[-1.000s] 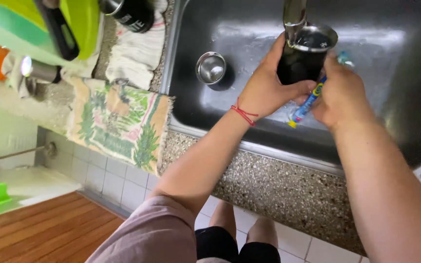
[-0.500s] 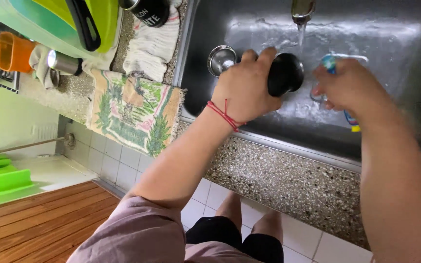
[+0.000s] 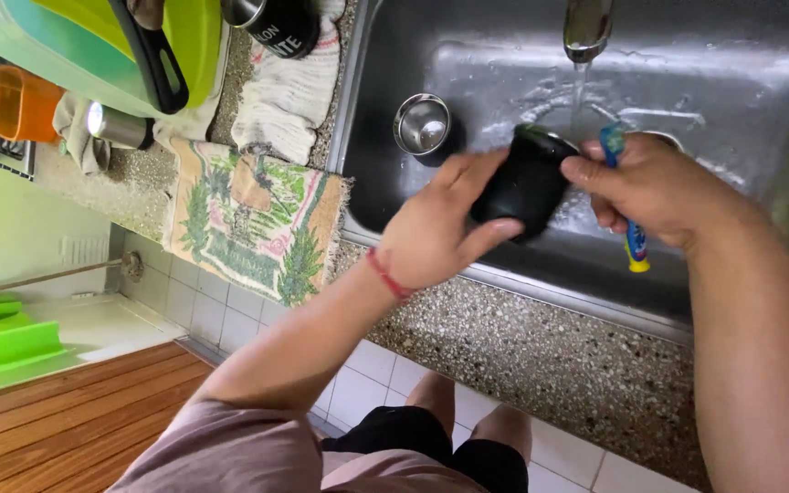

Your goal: The person washes a black cup in a kitchen sink using a toothbrush and running water. They scrub the exterior and interior of the cup, rinse it, and place it on a towel next to other cups.

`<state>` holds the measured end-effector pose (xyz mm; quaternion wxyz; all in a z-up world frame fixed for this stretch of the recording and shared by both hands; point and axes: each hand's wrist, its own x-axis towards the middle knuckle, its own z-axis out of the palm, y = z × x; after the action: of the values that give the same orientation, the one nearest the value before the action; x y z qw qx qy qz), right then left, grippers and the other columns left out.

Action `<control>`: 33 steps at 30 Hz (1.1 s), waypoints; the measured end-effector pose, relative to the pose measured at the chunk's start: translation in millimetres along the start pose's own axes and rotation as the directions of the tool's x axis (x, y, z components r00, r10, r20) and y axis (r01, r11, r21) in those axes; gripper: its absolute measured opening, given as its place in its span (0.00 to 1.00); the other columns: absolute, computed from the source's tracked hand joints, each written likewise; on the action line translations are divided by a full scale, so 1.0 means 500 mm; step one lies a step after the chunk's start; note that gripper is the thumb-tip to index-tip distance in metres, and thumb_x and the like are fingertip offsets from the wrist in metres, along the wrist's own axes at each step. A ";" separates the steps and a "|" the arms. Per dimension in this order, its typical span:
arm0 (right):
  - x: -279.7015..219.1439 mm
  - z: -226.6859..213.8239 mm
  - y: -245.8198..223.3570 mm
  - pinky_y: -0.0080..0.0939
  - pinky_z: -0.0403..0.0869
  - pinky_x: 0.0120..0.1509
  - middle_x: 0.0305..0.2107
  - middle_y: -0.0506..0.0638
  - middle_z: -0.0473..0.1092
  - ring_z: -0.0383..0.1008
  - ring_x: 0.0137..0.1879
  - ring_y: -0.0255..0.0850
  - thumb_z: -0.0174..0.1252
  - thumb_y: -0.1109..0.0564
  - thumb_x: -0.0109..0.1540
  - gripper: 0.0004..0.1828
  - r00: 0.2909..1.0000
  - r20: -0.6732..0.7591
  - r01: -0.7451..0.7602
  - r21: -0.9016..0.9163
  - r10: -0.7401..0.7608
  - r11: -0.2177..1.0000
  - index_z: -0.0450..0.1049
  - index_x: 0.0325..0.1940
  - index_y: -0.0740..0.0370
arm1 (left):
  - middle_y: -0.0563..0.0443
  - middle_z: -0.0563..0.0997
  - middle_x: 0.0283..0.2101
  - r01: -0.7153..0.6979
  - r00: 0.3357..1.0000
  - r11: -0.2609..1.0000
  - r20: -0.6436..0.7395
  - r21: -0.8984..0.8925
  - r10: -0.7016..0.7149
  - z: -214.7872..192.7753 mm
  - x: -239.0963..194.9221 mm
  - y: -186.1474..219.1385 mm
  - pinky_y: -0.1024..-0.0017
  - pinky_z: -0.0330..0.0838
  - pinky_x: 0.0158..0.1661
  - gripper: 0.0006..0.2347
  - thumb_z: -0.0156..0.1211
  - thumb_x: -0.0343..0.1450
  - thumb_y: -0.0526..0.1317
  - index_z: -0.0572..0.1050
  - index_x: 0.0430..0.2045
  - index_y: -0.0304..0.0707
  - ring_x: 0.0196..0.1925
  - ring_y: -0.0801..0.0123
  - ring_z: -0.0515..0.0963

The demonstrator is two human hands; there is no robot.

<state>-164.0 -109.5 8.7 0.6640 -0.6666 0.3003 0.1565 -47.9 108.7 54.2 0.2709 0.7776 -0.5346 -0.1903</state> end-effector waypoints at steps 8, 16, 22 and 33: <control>0.001 0.009 -0.024 0.49 0.64 0.34 0.17 0.61 0.65 0.63 0.24 0.47 0.50 0.47 0.70 0.17 0.994 -0.046 -0.106 -0.098 0.102 0.990 0.73 0.57 0.57 | 0.35 0.64 0.66 0.216 0.926 0.740 -0.373 0.637 0.051 -0.264 0.006 -0.314 0.44 0.55 0.67 0.33 0.72 0.71 0.42 0.55 0.65 0.35 0.68 0.42 0.60; -0.009 0.023 -0.064 0.46 0.67 0.39 0.23 0.58 0.69 0.68 0.30 0.47 0.53 0.43 0.68 0.16 0.972 -0.032 -0.231 -0.281 0.231 0.931 0.77 0.44 0.57 | 0.33 0.77 0.48 0.133 0.935 0.733 -0.331 0.667 0.131 -0.354 0.074 -0.445 0.40 0.47 0.64 0.24 0.69 0.73 0.36 0.64 0.61 0.35 0.56 0.40 0.74; -0.003 0.025 -0.075 0.47 0.68 0.39 0.32 0.54 0.67 0.68 0.33 0.46 0.53 0.44 0.66 0.25 0.963 -0.066 -0.270 -0.242 0.262 0.932 0.70 0.65 0.52 | 0.30 0.71 0.59 0.036 0.946 0.738 -0.261 0.674 0.192 -0.367 0.103 -0.450 0.47 0.62 0.58 0.27 0.75 0.68 0.32 0.65 0.59 0.31 0.60 0.36 0.69; 0.005 0.019 -0.068 0.46 0.68 0.41 0.25 0.58 0.72 0.73 0.33 0.48 0.53 0.39 0.66 0.21 0.961 0.014 -0.249 -0.399 0.277 0.883 0.74 0.39 0.60 | 0.35 0.75 0.43 0.060 0.939 0.735 -0.289 0.675 0.188 -0.366 0.103 -0.468 0.57 0.67 0.42 0.32 0.90 0.55 0.39 0.68 0.43 0.27 0.45 0.45 0.70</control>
<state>-139.6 -102.9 33.3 0.4993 -0.7334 0.3268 0.3257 247.9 166.4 50.7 0.0647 0.8241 -0.5390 0.1619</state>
